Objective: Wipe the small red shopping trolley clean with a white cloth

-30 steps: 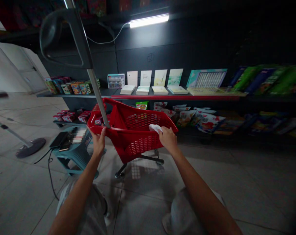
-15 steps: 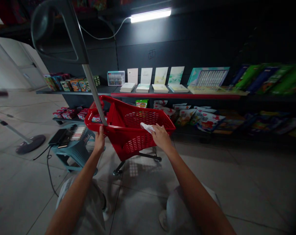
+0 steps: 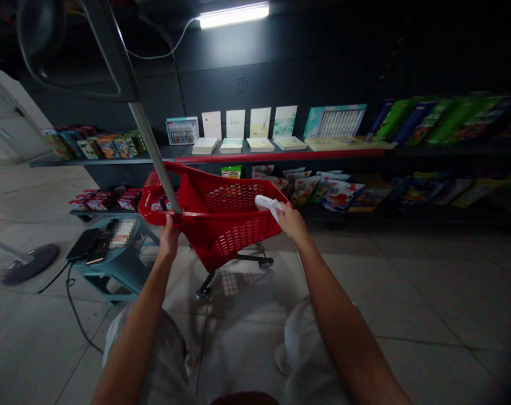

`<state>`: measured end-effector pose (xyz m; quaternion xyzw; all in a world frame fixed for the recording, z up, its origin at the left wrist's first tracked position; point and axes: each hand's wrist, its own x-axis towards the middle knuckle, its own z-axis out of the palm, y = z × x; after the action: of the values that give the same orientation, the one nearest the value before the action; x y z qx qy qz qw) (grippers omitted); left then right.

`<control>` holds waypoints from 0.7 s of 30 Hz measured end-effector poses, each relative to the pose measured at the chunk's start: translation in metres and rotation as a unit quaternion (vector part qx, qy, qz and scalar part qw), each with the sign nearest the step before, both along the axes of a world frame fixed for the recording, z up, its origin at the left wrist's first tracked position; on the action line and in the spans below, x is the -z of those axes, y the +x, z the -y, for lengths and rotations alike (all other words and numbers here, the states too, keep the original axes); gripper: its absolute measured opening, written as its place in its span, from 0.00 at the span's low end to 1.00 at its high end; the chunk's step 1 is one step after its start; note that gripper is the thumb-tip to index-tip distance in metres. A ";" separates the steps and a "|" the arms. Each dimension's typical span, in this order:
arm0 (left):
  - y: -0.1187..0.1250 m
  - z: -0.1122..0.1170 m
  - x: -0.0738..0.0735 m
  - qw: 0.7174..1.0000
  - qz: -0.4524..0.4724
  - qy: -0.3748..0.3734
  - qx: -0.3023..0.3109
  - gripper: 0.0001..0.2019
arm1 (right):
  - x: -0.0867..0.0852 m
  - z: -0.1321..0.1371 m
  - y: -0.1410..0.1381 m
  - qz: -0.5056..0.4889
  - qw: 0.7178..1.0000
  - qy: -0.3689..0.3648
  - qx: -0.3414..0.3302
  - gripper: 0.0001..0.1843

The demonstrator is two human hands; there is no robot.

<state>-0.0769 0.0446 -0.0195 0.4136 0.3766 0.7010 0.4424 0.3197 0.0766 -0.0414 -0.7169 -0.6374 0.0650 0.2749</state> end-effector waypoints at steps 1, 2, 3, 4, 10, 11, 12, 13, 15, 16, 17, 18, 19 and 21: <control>0.002 -0.002 0.001 1.000 0.008 0.002 0.005 0.32 | 0.001 0.000 -0.003 -0.003 1.000 0.007 0.002 0.28; 0.004 -0.003 0.002 1.000 0.019 0.004 0.010 0.32 | 0.002 0.001 -0.007 -0.002 1.000 0.019 0.001 0.27; 0.006 -0.005 0.003 0.999 0.032 0.005 0.015 0.31 | 0.004 0.001 -0.012 0.000 0.999 0.034 -0.004 0.27; 0.008 -0.006 0.004 0.999 0.046 0.007 0.019 0.31 | 0.006 0.002 -0.018 0.004 0.999 0.050 -0.010 0.26; 0.020 -0.007 0.003 0.997 0.077 0.014 0.011 0.29 | 0.015 0.010 -0.055 0.015 0.992 0.106 -0.064 0.26; 0.022 -0.007 0.003 0.997 0.073 0.018 0.008 0.28 | 0.015 0.012 -0.062 0.013 0.991 0.115 -0.074 0.26; 0.023 -0.007 0.004 0.997 0.069 0.022 0.009 0.28 | 0.015 0.013 -0.070 0.010 0.988 0.126 -0.084 0.27; 0.024 -0.007 0.005 0.997 0.066 0.024 0.013 0.28 | 0.015 0.016 -0.079 0.006 0.986 0.137 -0.096 0.27; 0.023 -0.008 0.008 0.998 0.060 0.021 0.021 0.28 | 0.013 0.020 -0.099 -0.005 0.980 0.159 -0.121 0.27; 0.023 -0.008 0.010 0.998 0.057 0.017 0.024 0.29 | 0.012 0.023 -0.109 -0.012 0.976 0.170 -0.135 0.27; 0.023 -0.009 0.012 0.998 0.055 0.011 0.025 0.29 | 0.010 0.026 -0.120 -0.021 0.972 0.180 -0.151 0.27; 0.023 -0.010 0.013 0.998 0.056 0.008 0.022 0.30 | 0.008 0.029 -0.130 -0.030 0.967 0.190 -0.168 0.28; 0.024 -0.011 0.014 0.998 0.059 0.007 0.020 0.30 | 0.006 0.032 -0.139 -0.038 0.961 0.200 -0.186 0.29; 0.028 -0.012 0.013 0.998 0.066 0.010 0.019 0.29 | 0.002 0.039 -0.156 -0.048 0.950 0.215 -0.221 0.31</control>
<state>-0.0485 0.0563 -0.0329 0.3781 0.3318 0.7218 0.4754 0.1638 0.0377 -0.0430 -0.4776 -0.7648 0.0199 0.4319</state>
